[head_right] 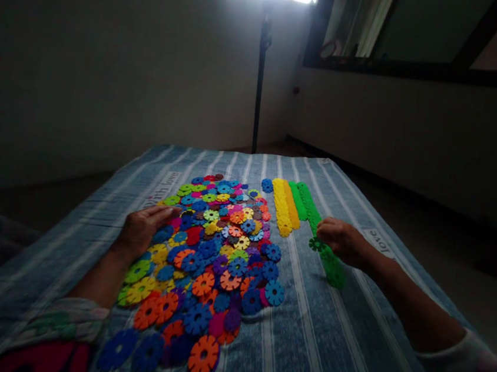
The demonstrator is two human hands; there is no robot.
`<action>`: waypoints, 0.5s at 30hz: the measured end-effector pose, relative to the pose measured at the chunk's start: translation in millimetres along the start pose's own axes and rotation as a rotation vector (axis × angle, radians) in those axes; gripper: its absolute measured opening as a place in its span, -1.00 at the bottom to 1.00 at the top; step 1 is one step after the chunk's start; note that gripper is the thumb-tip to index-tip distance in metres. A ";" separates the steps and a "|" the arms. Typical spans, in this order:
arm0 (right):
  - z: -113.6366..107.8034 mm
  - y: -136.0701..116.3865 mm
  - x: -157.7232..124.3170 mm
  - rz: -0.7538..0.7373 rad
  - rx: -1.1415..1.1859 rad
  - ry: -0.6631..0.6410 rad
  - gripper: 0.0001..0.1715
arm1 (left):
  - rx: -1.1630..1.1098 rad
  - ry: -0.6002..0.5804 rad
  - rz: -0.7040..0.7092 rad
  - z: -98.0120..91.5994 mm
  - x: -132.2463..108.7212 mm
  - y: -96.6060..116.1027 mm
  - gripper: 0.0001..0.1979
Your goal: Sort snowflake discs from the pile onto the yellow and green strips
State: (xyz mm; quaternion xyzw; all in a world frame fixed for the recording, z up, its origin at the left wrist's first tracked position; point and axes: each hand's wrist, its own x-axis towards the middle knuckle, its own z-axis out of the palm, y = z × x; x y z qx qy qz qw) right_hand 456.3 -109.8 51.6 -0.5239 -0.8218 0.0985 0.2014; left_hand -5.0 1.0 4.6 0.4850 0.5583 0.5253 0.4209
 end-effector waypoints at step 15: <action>10.8 16.5 -69.3 0.137 -0.009 -0.082 -0.72 | 0.119 -0.004 0.088 -2.9 -0.2 -1.5 -0.64</action>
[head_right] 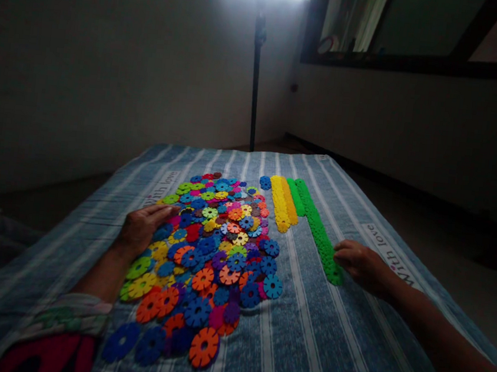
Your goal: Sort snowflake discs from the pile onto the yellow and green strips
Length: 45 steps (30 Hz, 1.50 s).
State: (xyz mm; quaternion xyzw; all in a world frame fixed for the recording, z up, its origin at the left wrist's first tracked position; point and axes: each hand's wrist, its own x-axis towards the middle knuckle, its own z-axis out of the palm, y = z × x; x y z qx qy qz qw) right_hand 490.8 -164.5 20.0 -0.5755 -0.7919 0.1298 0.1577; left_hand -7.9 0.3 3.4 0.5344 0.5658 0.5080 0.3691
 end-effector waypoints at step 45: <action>26.6 2.1 130.3 0.114 -0.185 0.222 -0.82 | -0.060 0.000 -0.028 3.1 1.7 -4.4 -0.66</action>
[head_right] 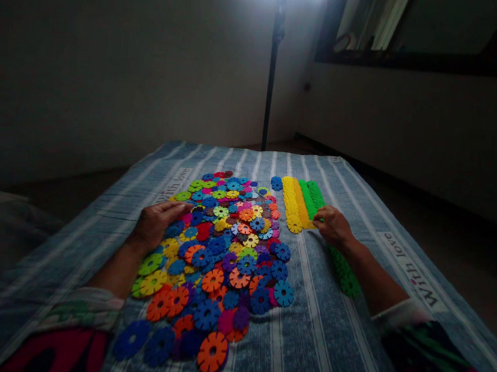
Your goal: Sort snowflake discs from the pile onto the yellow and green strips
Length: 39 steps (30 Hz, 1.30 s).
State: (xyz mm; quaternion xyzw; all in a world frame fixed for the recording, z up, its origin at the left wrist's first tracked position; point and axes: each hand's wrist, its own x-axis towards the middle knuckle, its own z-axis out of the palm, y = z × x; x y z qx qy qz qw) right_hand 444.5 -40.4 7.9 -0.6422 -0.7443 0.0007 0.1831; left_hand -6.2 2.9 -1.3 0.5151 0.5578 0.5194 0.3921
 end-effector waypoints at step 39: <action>48.1 -174.0 -9.1 -0.547 0.083 -0.098 -0.78 | -0.075 -0.013 -0.017 1.4 -3.6 -6.8 -0.57</action>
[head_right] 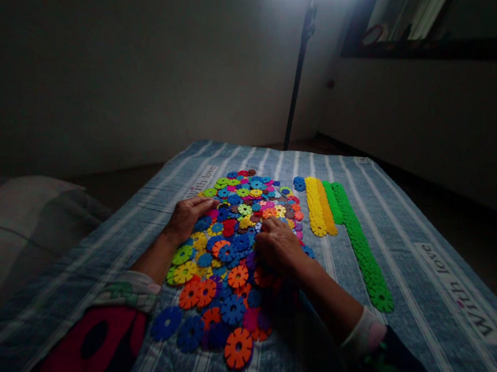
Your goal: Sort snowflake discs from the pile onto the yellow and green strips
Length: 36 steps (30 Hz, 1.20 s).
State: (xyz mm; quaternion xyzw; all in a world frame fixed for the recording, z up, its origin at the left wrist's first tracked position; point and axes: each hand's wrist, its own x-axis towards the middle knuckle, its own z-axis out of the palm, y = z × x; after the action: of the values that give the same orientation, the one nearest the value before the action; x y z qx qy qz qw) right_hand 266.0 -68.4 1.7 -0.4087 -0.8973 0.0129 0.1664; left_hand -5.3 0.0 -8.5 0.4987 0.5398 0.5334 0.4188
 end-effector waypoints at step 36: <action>-45.9 79.5 -31.1 0.377 0.382 0.266 -0.90 | 0.060 0.002 0.024 -0.9 1.7 3.7 -0.56</action>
State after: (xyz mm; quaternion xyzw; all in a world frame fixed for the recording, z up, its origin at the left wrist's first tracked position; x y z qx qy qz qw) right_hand 357.1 -43.6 23.4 -0.5275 -0.7572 0.1587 0.3510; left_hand -6.1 1.3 -4.6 0.5169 0.5499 0.5224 0.3969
